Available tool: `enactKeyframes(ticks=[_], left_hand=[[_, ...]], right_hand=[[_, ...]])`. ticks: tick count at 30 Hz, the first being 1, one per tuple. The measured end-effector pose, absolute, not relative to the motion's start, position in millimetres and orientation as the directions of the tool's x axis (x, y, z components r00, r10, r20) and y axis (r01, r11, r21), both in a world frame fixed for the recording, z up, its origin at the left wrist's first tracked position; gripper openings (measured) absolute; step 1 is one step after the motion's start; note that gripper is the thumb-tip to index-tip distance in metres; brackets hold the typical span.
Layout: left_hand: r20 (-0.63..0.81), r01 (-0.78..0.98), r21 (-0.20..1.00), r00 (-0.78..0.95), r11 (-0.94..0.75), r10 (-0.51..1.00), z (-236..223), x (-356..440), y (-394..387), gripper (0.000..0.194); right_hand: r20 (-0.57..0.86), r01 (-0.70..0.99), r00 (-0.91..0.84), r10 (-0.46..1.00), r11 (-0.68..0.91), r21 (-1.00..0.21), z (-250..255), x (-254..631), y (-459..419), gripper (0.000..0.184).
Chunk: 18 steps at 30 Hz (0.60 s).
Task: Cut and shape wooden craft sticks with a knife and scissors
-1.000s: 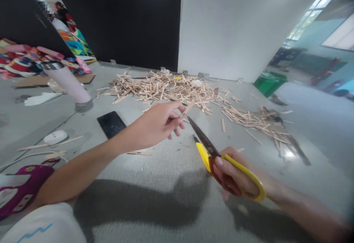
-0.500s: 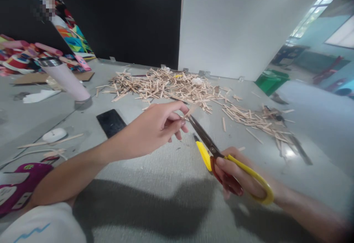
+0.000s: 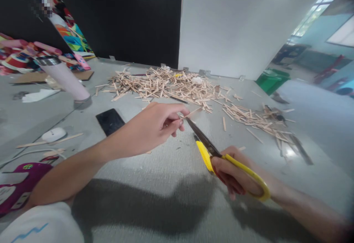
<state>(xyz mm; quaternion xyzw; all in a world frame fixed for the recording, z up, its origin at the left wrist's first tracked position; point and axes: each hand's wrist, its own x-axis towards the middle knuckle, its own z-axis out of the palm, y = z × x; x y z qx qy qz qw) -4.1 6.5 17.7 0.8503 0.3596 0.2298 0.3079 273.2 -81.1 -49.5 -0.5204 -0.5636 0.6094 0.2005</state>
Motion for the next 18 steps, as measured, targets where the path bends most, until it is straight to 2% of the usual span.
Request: enactKeyframes(ticks=[7, 12, 15, 18], left_hand=[[0.191, 0.531, 0.571, 0.656, -0.627, 0.73, 14.9, -3.6, 10.4, 0.028], [0.199, 0.567, 0.503, 0.659, -0.652, 0.726, 9.3, -2.4, 15.3, 0.03], [0.172, 0.566, 0.514, 0.667, -0.644, 0.725, 8.2, -2.5, 18.9, 0.029], [0.106, 0.543, 0.601, 0.673, -0.586, 0.732, 10.7, -3.1, 22.1, 0.025]], right_hand=[[-0.415, 0.374, -0.394, 0.82, -0.269, -0.887, -50.2, 278.9, -78.1, 0.059], [-0.445, 0.315, -0.464, 0.766, -0.327, -0.891, -54.2, 281.3, -76.3, 0.071], [-0.494, 0.275, -0.48, 0.725, -0.41, -0.87, -55.3, 279.5, -76.3, 0.075], [-0.483, 0.244, -0.44, 0.757, -0.417, -0.875, -54.5, 277.3, -76.1, 0.075]])
